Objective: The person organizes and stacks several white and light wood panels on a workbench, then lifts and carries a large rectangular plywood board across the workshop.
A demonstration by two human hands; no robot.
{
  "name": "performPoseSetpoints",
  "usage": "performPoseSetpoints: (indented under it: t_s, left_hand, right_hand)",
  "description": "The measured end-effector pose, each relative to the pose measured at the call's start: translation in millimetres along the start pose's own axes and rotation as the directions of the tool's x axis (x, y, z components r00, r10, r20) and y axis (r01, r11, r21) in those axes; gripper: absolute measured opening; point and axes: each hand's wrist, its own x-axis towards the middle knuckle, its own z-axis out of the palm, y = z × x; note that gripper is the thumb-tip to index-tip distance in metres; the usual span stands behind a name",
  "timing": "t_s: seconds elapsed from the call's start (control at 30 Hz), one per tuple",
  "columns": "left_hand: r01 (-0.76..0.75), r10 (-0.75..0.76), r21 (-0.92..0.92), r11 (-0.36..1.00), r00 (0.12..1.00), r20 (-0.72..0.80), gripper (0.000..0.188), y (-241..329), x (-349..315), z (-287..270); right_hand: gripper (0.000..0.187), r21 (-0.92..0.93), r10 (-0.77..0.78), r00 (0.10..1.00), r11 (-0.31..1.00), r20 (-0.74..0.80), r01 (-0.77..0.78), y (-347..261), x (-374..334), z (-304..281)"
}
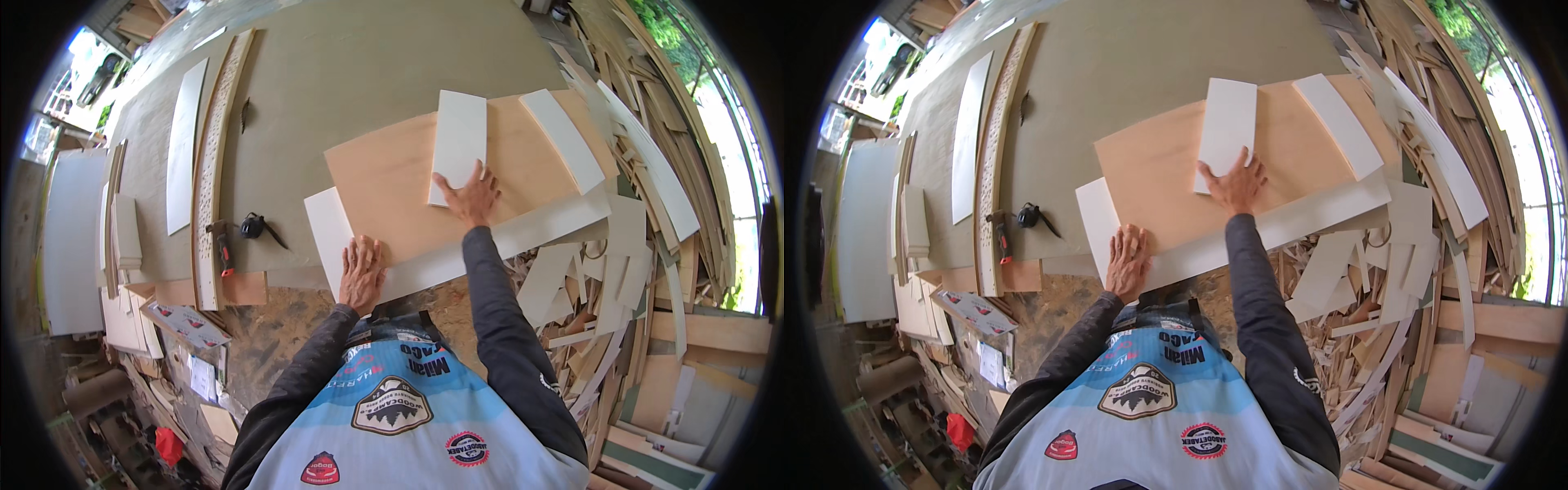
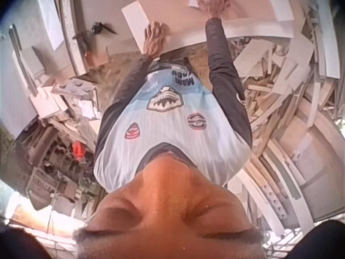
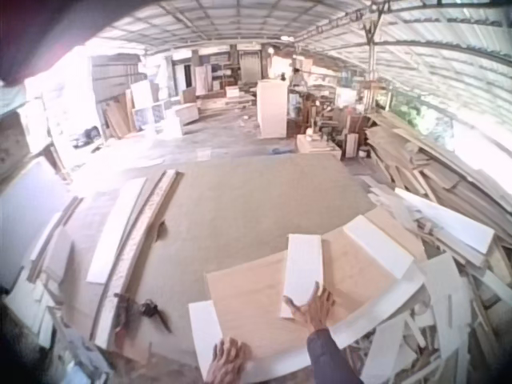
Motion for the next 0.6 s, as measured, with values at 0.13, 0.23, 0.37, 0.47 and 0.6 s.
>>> performPoseSetpoints:
  t_s: [0.13, 0.23, 0.37, 0.47, 0.6]
  left_hand:
    - [-0.027, 0.035, -0.140, 0.990, 0.998, 0.052, 0.067, -9.6, -4.6, -7.9]
    - [0.073, -0.080, -0.355, 0.932, 0.997, -0.006, 0.073, -24.6, -19.9, -16.7]
    - [0.192, -0.352, -0.509, 0.839, 0.905, -0.239, 0.061, -65.0, -44.0, -45.6]
    - [0.273, -0.557, -0.597, 0.754, 0.748, -0.361, 0.045, -115.0, -69.6, -71.1]
    - [0.257, -0.754, -0.764, 0.592, 0.512, -0.412, 0.035, -225.1, -113.8, -84.5]
  right_hand:
    - [0.117, -0.166, 0.041, 0.997, 0.986, 0.064, -0.030, -24.7, -5.3, 19.5]
    - [0.112, -0.150, 0.003, 1.000, 0.989, -0.005, -0.003, -14.5, -5.6, 27.6]
    - [0.105, -0.158, -0.020, 0.990, 0.987, -0.137, -0.002, -3.7, -9.4, 31.7]
    - [0.105, -0.198, 0.009, 0.994, 0.980, -0.109, -0.031, -8.8, -14.3, 24.4]
    - [0.106, -0.237, -0.016, 0.996, 0.972, -0.088, -0.005, -6.0, -18.9, 28.2]
